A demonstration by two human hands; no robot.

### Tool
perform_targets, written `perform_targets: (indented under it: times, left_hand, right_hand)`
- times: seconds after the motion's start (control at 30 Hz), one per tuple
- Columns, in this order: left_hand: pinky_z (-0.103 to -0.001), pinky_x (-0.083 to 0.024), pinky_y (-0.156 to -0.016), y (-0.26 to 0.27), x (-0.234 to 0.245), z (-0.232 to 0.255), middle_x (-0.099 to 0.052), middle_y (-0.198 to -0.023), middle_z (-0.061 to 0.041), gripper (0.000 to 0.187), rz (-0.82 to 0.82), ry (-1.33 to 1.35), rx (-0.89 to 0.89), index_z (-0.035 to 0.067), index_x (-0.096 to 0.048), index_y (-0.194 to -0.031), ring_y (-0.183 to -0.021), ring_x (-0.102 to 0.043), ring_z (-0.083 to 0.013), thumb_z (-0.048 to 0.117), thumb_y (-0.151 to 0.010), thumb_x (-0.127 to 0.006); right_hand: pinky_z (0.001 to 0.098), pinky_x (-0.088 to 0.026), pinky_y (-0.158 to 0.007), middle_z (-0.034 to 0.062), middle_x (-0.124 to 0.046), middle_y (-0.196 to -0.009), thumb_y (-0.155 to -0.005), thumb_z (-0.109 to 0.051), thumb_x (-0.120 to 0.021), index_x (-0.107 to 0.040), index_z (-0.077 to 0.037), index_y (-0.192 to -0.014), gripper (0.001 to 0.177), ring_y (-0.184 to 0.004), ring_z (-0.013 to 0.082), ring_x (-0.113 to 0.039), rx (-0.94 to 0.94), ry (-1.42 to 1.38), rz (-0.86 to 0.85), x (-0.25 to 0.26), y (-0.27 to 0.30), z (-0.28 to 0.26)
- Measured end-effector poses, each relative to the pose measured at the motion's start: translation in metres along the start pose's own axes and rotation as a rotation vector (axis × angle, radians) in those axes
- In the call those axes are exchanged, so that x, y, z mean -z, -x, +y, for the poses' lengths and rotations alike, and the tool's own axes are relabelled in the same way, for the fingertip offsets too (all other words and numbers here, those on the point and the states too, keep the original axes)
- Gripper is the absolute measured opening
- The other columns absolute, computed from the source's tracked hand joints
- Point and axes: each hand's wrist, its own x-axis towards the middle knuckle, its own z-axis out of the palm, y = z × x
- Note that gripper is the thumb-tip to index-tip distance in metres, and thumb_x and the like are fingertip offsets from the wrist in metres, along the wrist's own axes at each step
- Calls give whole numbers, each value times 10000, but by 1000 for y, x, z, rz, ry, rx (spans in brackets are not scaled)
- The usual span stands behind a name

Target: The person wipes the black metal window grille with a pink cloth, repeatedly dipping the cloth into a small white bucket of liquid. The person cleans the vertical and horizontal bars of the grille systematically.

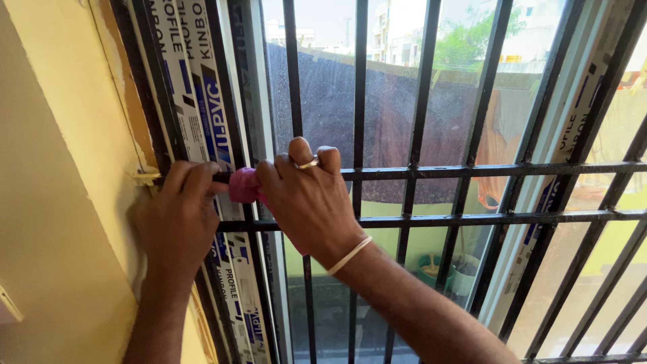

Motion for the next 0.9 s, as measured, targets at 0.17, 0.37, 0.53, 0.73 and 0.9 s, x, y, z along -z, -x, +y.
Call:
perform_targets:
  times: [0.17, 0.37, 0.53, 0.73, 0.9]
  left_hand:
    - [-306, -500, -580, 5, -6, 4, -694, -989, 10, 241, 139, 60, -5, 92, -702, -1076, -761, -713, -158, -58, -889, -732]
    - [-294, -534, -661, 9, -11, 8, -686, -1058, 8, 267, 159, 185, 44, 79, -678, -1087, -859, -748, -139, -104, -893, -667]
    - [-287, -545, -663, 10, -9, 12, -683, -1081, -11, 274, 167, 226, 88, 72, -677, -1100, -868, -758, -134, -114, -900, -654]
    - [-301, -581, -693, 12, -9, 23, -698, -1199, -60, 301, 213, 189, 101, 69, -671, -1214, -940, -755, -182, -34, -932, -674]
    - [-214, -540, -483, 19, -14, 57, -689, -1333, -127, 316, 262, 307, 25, 38, -674, -1335, -810, -761, -145, 142, -1037, -688]
  right_hand:
    - [307, -373, -884, -56, -757, -1163, -935, -275, -848, -691, -190, -1309, 414, -1048, 107, -496, 172, 149, 454, 2, 29, 28]
    - [353, -382, -859, -34, -759, -1176, -877, -291, -880, -722, -172, -1246, 419, -1026, 122, -526, -58, 162, 406, 23, 52, 35]
    - [377, -402, -863, -34, -708, -986, -917, -237, -861, -694, -134, -1089, 261, -1001, 171, -545, -193, 216, 187, 5, 32, 9]
    - [359, -382, -797, -54, -742, -1030, -833, -202, -861, -717, -214, -1111, 314, -905, 138, -515, -21, 159, 327, 26, 51, 54]
    - [347, -371, -798, -26, -752, -1187, -911, -247, -850, -703, -155, -1270, 399, -931, 126, -508, -12, 147, 438, 33, 54, 45]
